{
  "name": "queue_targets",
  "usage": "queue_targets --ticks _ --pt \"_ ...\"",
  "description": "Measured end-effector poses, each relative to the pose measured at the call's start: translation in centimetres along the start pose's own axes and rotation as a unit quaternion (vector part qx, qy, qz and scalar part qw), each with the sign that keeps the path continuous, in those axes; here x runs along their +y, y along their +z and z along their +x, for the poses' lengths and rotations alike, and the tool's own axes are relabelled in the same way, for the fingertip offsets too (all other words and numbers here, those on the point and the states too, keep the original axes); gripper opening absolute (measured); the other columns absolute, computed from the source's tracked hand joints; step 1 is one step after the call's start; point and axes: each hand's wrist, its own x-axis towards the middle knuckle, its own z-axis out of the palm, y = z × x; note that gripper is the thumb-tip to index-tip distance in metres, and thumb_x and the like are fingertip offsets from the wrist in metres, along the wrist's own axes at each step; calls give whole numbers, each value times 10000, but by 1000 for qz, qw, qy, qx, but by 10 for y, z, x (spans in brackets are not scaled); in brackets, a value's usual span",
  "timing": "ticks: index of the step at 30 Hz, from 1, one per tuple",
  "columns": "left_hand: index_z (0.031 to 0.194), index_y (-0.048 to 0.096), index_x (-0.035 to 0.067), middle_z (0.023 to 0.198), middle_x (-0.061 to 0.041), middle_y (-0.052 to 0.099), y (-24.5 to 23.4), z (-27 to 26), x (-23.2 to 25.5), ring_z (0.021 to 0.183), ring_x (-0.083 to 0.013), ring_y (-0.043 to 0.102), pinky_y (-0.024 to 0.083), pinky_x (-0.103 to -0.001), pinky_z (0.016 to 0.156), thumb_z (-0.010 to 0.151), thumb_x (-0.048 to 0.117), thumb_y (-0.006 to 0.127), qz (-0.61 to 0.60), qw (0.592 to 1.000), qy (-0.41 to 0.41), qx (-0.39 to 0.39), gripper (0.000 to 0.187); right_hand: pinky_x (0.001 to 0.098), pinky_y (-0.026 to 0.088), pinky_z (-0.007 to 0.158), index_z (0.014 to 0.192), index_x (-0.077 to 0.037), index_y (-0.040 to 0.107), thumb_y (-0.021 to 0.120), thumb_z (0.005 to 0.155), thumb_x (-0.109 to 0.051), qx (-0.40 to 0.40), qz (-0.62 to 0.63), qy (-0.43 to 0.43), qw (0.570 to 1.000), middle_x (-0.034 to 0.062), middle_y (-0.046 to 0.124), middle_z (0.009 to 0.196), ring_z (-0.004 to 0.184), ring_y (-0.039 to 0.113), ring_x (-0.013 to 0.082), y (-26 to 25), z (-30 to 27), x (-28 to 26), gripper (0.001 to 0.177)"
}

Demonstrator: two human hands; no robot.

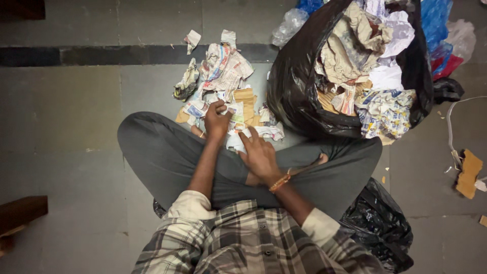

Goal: The person sits on the floor and sorts through a pile of crumpled paper and cardboard pieces, placing them into a black plastic bag. The person handles the materials by hand, picking up items from the floor and transferring them into the bag.

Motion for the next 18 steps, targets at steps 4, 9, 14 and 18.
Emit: queue_targets --ticks 4,9,14,18 --pt "1209 666 148 1092 -114 716 -9 -18 24 954 -302 713 553 -409 833 781 134 819 164 980 116 2 455 475 518 832 1034 -124 710 722 858 -213 -158 -59 58 984 96 695 1013 967 678 296 29 -8 25 197" --pt "1249 638 99 1034 -211 635 -7 -29 47 876 -415 682 532 -521 710 667 204 886 359 918 165 -37 641 499 513 826 995 -76 690 722 842 -177 -29 47 106 993 152 680 994 918 664 353 21 -19 42 186" --pt "1053 670 96 994 -181 673 -1 -28 41 895 -381 706 552 -499 724 723 261 854 422 887 162 -94 413 426 531 830 1052 -1 643 658 907 -118 95 179 215 955 190 695 1055 958 683 327 4 -25 62 187" --pt "992 696 107 969 -161 697 3 -24 27 872 -369 714 552 -502 727 823 199 788 425 882 186 -77 214 332 519 865 1160 42 626 576 966 -72 146 297 240 913 156 714 1067 974 676 217 6 -44 90 230"
